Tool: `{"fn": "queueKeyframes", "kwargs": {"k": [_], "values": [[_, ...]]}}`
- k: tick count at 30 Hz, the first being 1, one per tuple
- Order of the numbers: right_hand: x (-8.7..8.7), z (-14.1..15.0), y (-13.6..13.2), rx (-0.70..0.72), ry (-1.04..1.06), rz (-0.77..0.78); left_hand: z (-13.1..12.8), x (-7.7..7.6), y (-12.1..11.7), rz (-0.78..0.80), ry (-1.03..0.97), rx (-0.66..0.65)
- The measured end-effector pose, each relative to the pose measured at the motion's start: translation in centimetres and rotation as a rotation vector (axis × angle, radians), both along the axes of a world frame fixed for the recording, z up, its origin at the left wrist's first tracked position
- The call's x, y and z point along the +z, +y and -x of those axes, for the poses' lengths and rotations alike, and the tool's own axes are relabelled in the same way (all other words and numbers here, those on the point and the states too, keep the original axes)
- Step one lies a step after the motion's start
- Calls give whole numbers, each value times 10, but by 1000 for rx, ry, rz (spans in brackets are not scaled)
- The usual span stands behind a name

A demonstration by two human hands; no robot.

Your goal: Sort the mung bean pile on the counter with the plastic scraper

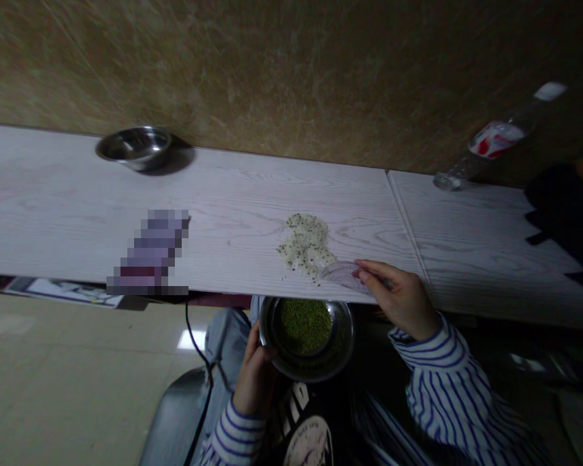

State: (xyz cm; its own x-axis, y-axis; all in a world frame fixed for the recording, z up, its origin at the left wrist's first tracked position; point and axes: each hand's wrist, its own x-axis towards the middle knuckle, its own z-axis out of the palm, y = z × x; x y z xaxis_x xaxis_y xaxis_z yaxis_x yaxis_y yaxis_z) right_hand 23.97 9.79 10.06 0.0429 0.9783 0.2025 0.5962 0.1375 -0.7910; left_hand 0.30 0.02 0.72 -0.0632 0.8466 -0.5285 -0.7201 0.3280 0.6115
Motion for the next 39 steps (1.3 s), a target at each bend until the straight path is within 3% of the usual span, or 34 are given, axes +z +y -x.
{"fn": "queueKeyframes", "kwargs": {"k": [23,39], "values": [[-3,8,-5,83,48,36,1,-5,-2,1,7,-27],[-5,1,-5,12,52,58,-1,1,-1,22,19,-10]]}}
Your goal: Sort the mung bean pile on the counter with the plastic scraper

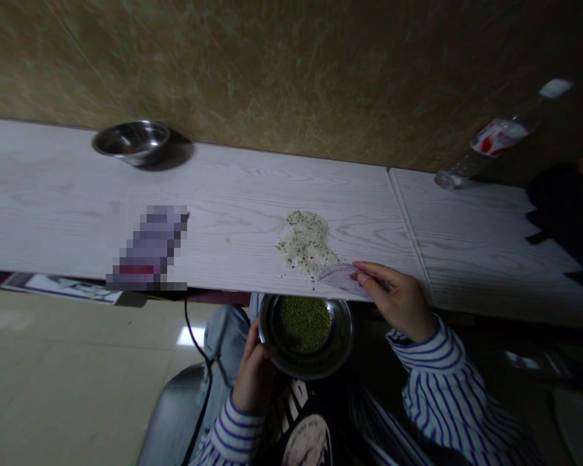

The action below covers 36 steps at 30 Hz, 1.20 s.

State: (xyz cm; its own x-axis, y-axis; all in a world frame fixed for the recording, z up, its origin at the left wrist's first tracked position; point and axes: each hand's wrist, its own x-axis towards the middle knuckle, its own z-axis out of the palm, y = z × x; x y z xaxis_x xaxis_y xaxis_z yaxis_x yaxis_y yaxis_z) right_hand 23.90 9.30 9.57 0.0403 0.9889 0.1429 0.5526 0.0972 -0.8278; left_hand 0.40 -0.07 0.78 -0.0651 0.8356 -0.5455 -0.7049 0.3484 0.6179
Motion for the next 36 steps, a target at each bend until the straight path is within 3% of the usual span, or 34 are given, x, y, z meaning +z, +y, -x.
{"fn": "queueKeyframes", "kwargs": {"k": [12,19,27,36], "values": [[0,7,2,54,14,-15,3,-4,1,24,5,4],[-4,2,5,5,-11,-17,4,0,-1,-19,-29,-4],[-2,10,9,64,16,-14,3,4,0,5,-19,11],[-1,7,3,66,-1,-9,4,-3,1,2,-10,-2]]}}
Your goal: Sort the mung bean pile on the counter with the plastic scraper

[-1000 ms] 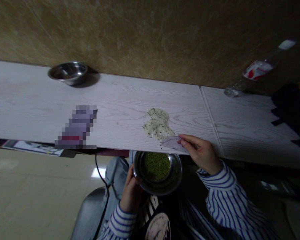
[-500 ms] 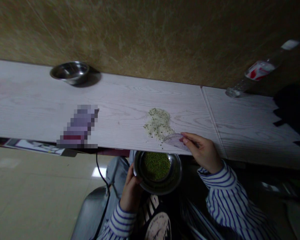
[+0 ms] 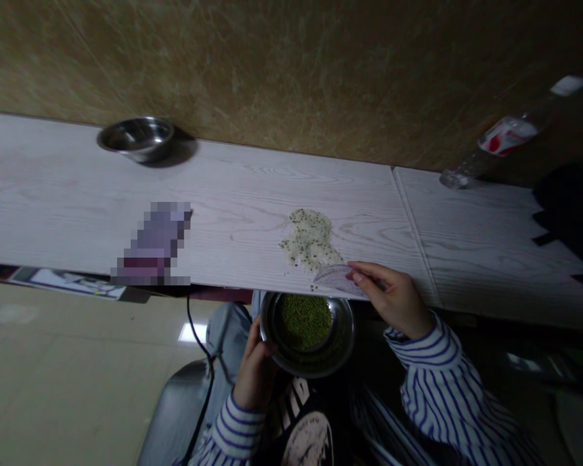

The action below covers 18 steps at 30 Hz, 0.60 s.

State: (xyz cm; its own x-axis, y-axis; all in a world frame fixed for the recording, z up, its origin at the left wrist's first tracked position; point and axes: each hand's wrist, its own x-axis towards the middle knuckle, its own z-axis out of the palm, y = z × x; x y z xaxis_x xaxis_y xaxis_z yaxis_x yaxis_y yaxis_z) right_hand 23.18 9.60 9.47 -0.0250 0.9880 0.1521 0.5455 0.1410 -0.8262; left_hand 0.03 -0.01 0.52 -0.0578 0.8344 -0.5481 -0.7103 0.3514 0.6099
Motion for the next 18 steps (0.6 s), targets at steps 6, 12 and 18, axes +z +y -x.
{"fn": "queueKeyframes", "kwargs": {"k": [6,12,18], "values": [[1,0,0,9,0,-13,0,-1,-2,-23,-24,2],[1,1,3,43,-7,-12,0,-3,-2,-32,-9,8],[2,2,5,71,-16,-7,0,0,-2,-23,4,18]]}}
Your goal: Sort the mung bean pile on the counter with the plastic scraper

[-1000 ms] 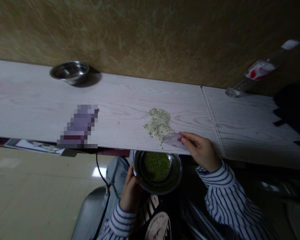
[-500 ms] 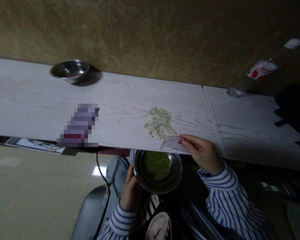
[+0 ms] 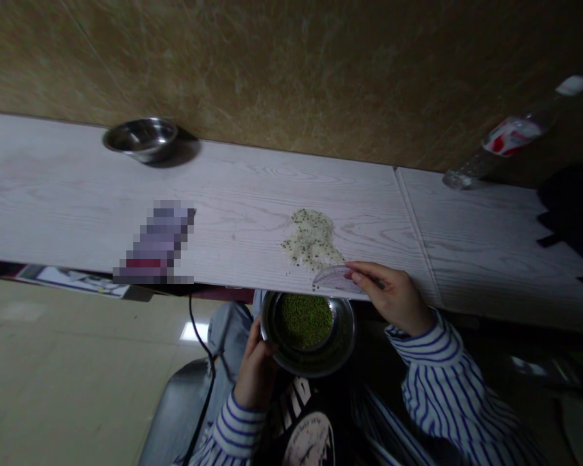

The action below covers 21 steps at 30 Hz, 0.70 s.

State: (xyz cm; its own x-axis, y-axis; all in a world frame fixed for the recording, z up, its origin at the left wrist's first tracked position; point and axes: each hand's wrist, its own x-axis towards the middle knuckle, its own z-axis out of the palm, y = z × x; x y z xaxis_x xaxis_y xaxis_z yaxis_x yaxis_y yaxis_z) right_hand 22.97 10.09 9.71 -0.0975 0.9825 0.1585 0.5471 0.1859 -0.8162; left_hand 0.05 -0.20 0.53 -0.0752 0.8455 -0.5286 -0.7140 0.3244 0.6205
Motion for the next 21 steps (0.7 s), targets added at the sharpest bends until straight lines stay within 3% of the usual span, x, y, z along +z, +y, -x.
{"fn": "queueKeyframes", "kwargs": {"k": [7,21], "values": [[2,0,-3,15,20,28,0,8,1,9,-27,-14],[-5,5,-8,8,81,38,1,1,0,-25,-16,-18]]}}
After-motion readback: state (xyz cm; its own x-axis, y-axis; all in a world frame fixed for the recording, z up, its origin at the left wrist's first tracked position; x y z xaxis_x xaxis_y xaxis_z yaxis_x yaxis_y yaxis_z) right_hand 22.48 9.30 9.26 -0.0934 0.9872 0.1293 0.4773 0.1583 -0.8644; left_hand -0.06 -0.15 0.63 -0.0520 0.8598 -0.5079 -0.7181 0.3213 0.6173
